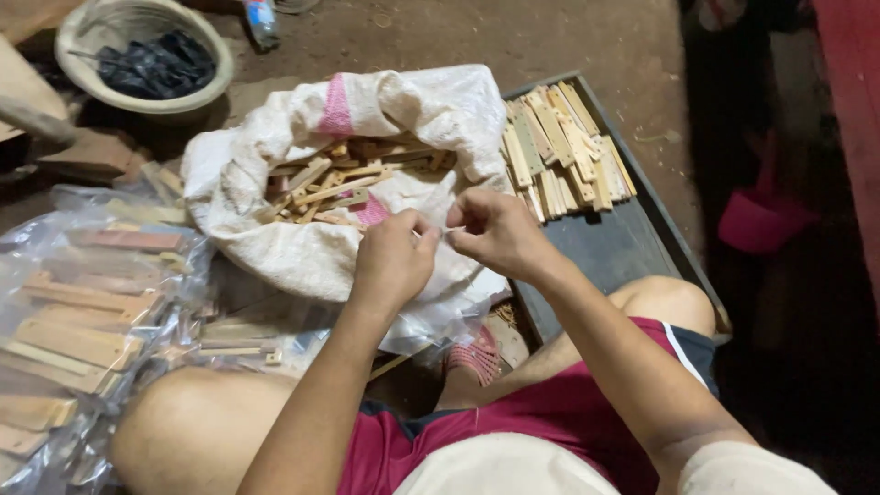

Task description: The person picks up wooden slats from a large bag, places them into plastic sleeves, and sets the filled sleeves aside into a tray or onto the floor.

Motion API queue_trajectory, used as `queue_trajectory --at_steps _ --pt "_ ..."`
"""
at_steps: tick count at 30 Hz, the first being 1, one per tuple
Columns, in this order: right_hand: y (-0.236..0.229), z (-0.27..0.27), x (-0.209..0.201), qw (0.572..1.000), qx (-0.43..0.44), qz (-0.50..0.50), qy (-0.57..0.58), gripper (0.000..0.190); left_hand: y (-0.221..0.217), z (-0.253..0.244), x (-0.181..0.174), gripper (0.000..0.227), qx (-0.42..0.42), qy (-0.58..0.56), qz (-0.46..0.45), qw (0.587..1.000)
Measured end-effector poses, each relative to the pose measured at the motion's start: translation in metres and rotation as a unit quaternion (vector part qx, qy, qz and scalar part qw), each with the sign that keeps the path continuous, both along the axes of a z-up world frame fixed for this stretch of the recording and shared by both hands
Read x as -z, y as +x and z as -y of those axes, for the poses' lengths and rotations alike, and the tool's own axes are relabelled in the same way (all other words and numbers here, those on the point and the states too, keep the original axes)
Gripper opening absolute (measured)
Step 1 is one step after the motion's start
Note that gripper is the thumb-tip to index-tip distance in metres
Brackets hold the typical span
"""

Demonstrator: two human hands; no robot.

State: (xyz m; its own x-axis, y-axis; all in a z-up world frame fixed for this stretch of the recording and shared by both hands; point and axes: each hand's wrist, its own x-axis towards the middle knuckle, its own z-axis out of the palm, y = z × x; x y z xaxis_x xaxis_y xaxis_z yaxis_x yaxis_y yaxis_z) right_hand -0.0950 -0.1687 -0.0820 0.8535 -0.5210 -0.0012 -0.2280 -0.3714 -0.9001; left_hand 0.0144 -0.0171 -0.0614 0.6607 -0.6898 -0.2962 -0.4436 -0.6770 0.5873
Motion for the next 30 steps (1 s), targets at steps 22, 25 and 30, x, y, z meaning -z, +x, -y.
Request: queue_trajectory --at_steps 22,25,30 --pt "-0.131 0.268 0.287 0.832 0.46 -0.276 -0.138 0.031 -0.013 0.045 0.013 0.016 -0.152 -0.043 -0.125 0.979" --pt "-0.148 0.271 0.242 0.825 0.467 -0.187 -0.258 0.025 -0.009 0.047 0.009 0.025 -0.167 -0.1 -0.132 0.972" --pt "-0.157 0.198 0.048 0.894 0.343 0.006 -0.29 0.021 -0.007 0.053 -0.007 0.036 -0.111 -0.102 -0.114 0.982"
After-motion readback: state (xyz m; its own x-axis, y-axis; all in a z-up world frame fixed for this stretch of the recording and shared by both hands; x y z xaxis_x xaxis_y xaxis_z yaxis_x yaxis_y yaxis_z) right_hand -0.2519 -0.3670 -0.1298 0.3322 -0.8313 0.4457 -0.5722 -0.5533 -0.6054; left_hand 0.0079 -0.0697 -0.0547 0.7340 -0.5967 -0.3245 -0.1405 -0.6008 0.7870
